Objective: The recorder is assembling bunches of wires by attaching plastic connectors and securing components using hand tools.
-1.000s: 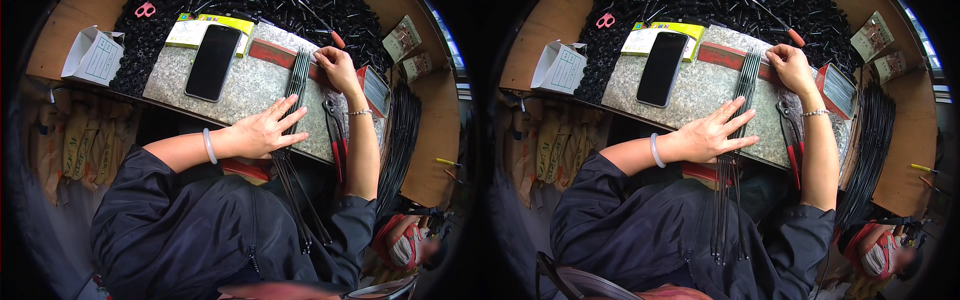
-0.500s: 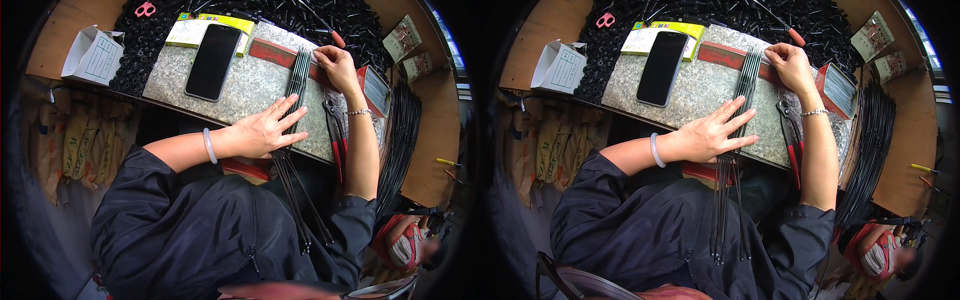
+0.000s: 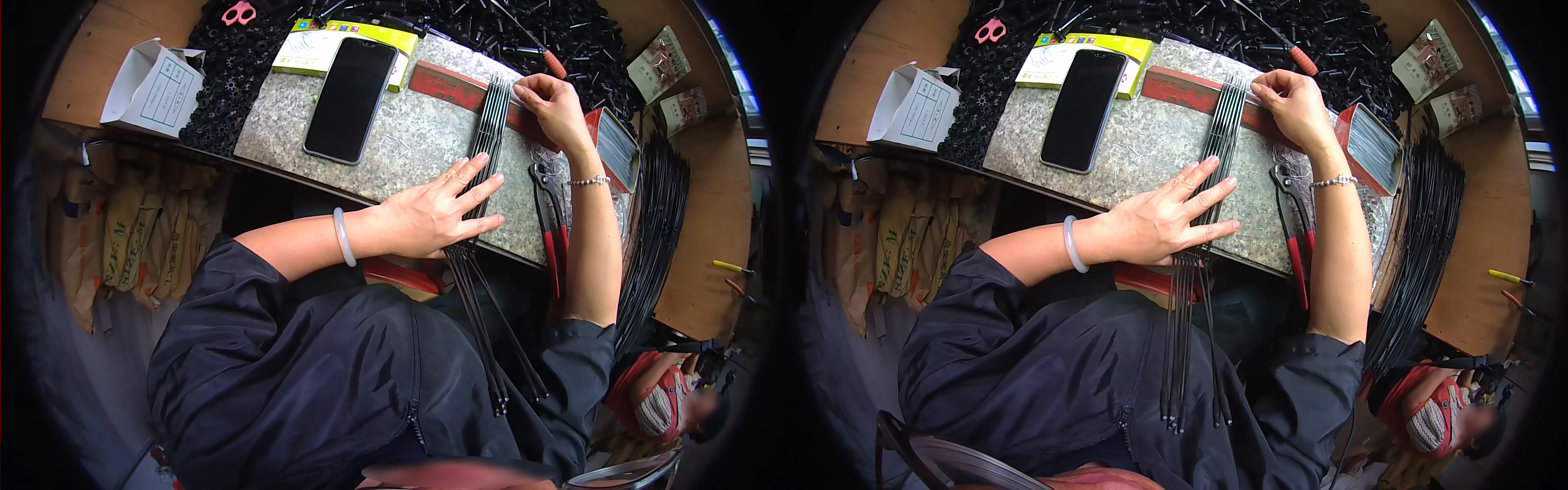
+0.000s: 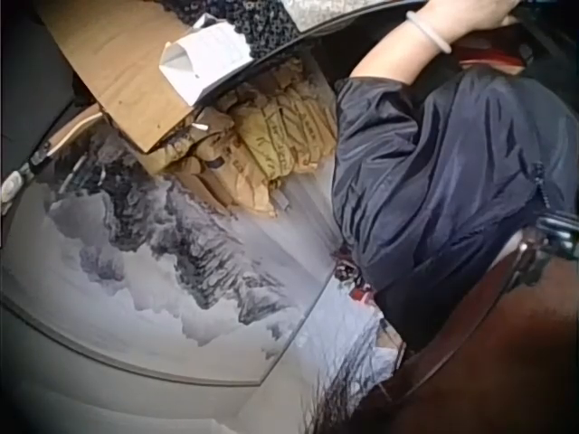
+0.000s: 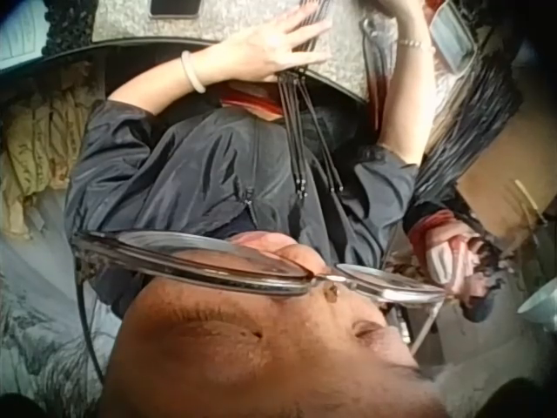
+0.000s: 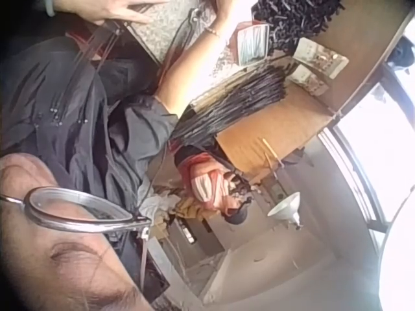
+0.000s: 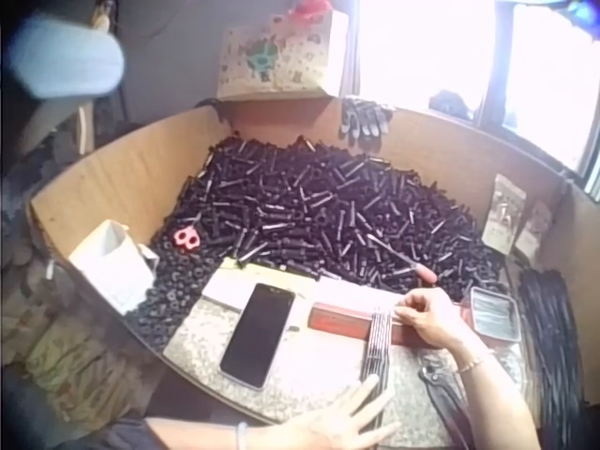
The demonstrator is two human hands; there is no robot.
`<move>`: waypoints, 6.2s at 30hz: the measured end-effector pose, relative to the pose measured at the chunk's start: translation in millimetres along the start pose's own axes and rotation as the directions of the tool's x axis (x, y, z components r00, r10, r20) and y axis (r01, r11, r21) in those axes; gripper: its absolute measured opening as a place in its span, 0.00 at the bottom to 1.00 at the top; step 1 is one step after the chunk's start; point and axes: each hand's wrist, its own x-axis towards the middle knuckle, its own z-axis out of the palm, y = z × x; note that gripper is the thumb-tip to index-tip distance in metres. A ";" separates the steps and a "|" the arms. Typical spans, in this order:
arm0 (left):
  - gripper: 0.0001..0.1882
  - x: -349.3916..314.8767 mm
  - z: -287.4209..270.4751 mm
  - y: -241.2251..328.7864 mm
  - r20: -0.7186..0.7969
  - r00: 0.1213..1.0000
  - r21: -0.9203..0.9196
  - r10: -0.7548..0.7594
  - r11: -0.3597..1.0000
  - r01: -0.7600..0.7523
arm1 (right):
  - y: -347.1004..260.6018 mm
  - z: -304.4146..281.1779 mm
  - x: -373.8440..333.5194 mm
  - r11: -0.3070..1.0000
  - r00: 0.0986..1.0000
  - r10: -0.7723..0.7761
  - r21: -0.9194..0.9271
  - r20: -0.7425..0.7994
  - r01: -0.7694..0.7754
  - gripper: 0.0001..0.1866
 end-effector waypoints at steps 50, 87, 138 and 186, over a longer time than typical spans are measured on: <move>0.50 -1.6 1.6 0.0 -0.016 1.000 0.002 0.008 1.000 -0.008 | -6.1 4.1 5.2 0.997 0.998 -0.054 -0.048 0.031 0.056 0.10; 0.17 19.1 -100.6 90.3 -0.166 0.975 -0.491 0.146 0.845 -0.210 | -154.1 -20.3 -289.9 0.715 0.626 -0.695 -0.432 -0.354 0.549 0.14; 0.19 22.5 -89.9 85.1 -0.258 0.892 -0.098 0.371 0.909 -0.406 | -162.7 -14.8 -274.8 0.624 0.584 -0.773 -0.470 -0.249 0.624 0.12; 0.05 -27.3 -143.3 153.0 0.141 0.988 0.548 -0.063 0.836 -0.024 | -167.3 65.6 -397.4 0.623 0.984 -0.168 0.769 -0.052 0.147 0.37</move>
